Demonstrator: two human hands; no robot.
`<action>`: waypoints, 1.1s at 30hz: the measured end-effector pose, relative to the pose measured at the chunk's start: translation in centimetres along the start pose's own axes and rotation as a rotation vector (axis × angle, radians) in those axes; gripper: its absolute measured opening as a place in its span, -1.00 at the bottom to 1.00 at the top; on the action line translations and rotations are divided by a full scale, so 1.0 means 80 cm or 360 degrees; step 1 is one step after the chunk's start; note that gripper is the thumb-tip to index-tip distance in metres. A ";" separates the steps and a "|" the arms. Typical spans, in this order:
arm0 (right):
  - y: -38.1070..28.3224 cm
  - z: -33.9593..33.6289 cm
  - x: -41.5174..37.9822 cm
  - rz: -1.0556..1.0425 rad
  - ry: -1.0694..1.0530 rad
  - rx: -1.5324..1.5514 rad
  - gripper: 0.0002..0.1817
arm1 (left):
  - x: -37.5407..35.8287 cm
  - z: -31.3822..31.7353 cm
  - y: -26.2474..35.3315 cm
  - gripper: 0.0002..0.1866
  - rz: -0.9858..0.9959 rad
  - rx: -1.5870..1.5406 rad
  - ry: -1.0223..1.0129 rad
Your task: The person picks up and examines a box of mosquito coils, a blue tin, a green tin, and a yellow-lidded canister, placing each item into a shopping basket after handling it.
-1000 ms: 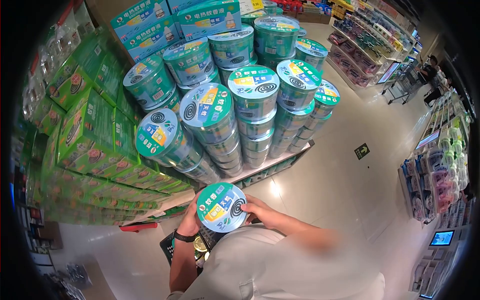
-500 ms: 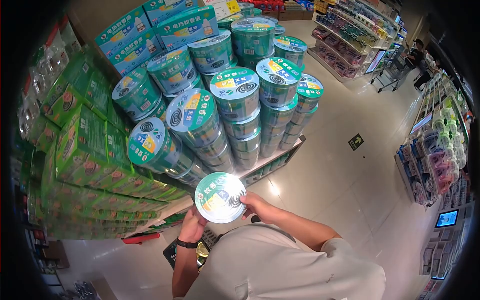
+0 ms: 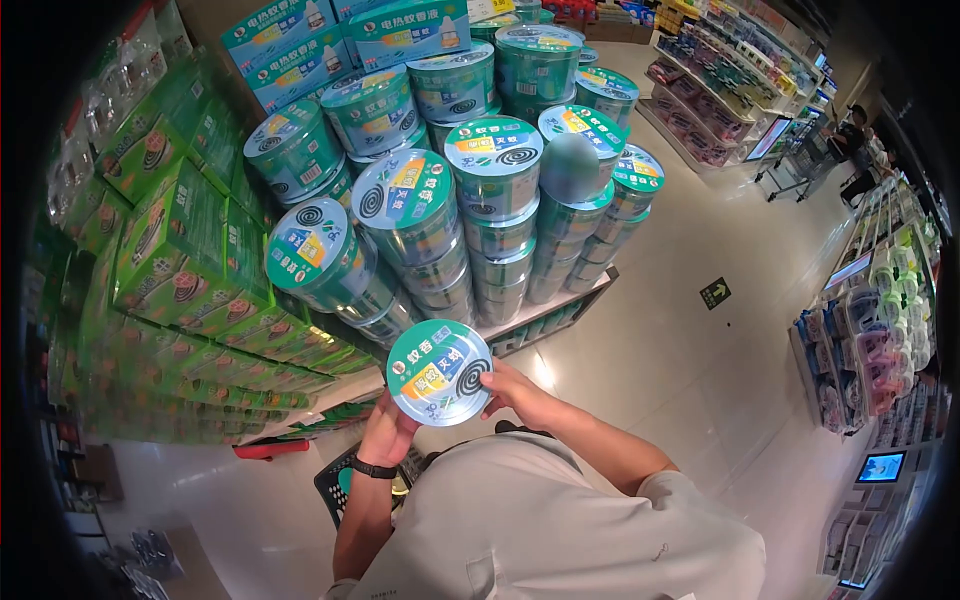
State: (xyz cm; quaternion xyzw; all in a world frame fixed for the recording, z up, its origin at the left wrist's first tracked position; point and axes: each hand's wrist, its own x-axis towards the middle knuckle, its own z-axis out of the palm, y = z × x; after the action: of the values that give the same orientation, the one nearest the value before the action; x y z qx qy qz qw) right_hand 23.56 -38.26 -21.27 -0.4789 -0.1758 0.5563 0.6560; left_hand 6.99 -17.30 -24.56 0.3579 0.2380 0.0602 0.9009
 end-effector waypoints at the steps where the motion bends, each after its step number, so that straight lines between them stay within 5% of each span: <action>1: 0.000 0.002 -0.002 -0.0001 0.0011 -0.0004 -0.17 | -0.003 -0.001 -0.001 -0.56 -0.0024 -0.0065 -0.0002; 26: -0.012 0.018 0.021 -0.0093 -0.0074 -0.0201 0.04 | -0.020 -0.036 0.008 -0.54 0.0185 -0.0205 -0.0164; 33: -0.008 0.030 0.039 -0.0154 -0.0012 -0.0174 -0.18 | -0.020 -0.035 0.015 -0.52 0.0237 -0.0165 -0.0102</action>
State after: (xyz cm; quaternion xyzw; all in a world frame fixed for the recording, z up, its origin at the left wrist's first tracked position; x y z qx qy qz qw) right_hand 23.08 -34.36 -20.56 -0.5027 -0.2313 0.5154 0.6543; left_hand 4.32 -15.11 -24.87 0.3293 0.1783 0.1278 0.9184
